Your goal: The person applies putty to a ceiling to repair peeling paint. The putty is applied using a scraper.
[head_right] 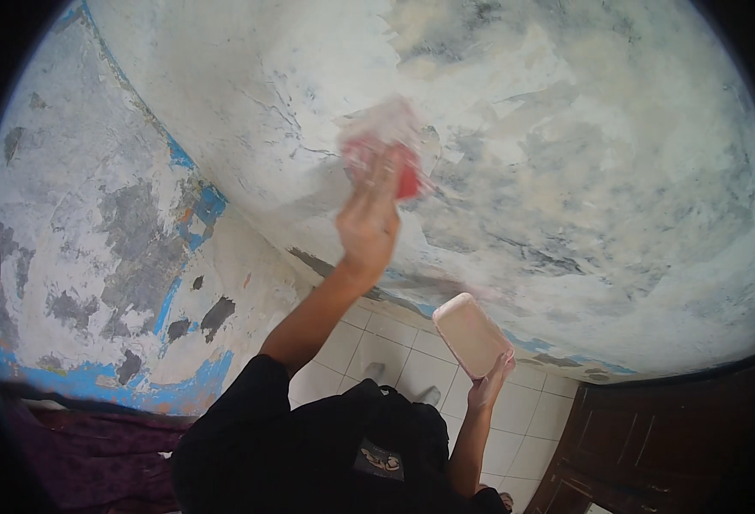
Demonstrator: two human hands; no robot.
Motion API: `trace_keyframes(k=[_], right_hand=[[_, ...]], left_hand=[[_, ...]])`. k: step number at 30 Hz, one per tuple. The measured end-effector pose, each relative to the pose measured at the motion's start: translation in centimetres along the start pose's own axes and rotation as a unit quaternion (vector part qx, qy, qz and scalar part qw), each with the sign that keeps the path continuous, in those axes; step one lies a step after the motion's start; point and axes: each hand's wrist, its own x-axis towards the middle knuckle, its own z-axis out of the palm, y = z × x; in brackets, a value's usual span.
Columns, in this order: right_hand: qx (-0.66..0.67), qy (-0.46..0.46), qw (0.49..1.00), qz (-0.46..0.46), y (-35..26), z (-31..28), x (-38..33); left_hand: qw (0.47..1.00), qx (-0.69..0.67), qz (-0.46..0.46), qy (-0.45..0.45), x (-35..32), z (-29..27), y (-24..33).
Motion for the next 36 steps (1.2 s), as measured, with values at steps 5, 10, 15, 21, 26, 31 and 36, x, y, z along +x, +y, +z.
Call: trace_keyframes(k=[5,10,15,21,26,31,36], right_hand=[[-0.008,-0.005,1.000,0.005,-0.5,0.1,0.0],[-0.017,-0.002,1.000,-0.007,-1.6,0.9,0.0],[-0.026,0.000,0.999,-0.019,-0.4,-0.1,1.3],[-0.005,-0.012,1.000,0.009,-0.8,0.4,0.9],[-0.008,-0.011,1.000,0.009,-0.7,-0.4,1.2],[-0.040,-0.003,0.999,-0.001,-1.7,0.1,0.9],[-0.011,-0.013,1.000,-0.002,-1.4,-0.2,1.7]], left_hand=[[0.988,-0.066,0.073,-0.119,-5.9,0.5,2.4],[0.947,-0.295,-0.102,-0.073,-2.5,-3.7,3.0],[0.619,-0.653,-0.423,0.109,1.7,-0.8,1.3],[0.601,-0.574,-0.550,0.082,1.4,1.8,1.6],[0.601,-0.535,-0.591,0.065,-1.3,2.4,-0.2],[0.599,-0.495,-0.627,0.055,-3.9,1.1,-0.9],[0.711,-0.456,-0.524,0.109,-7.2,-2.4,-1.6]])
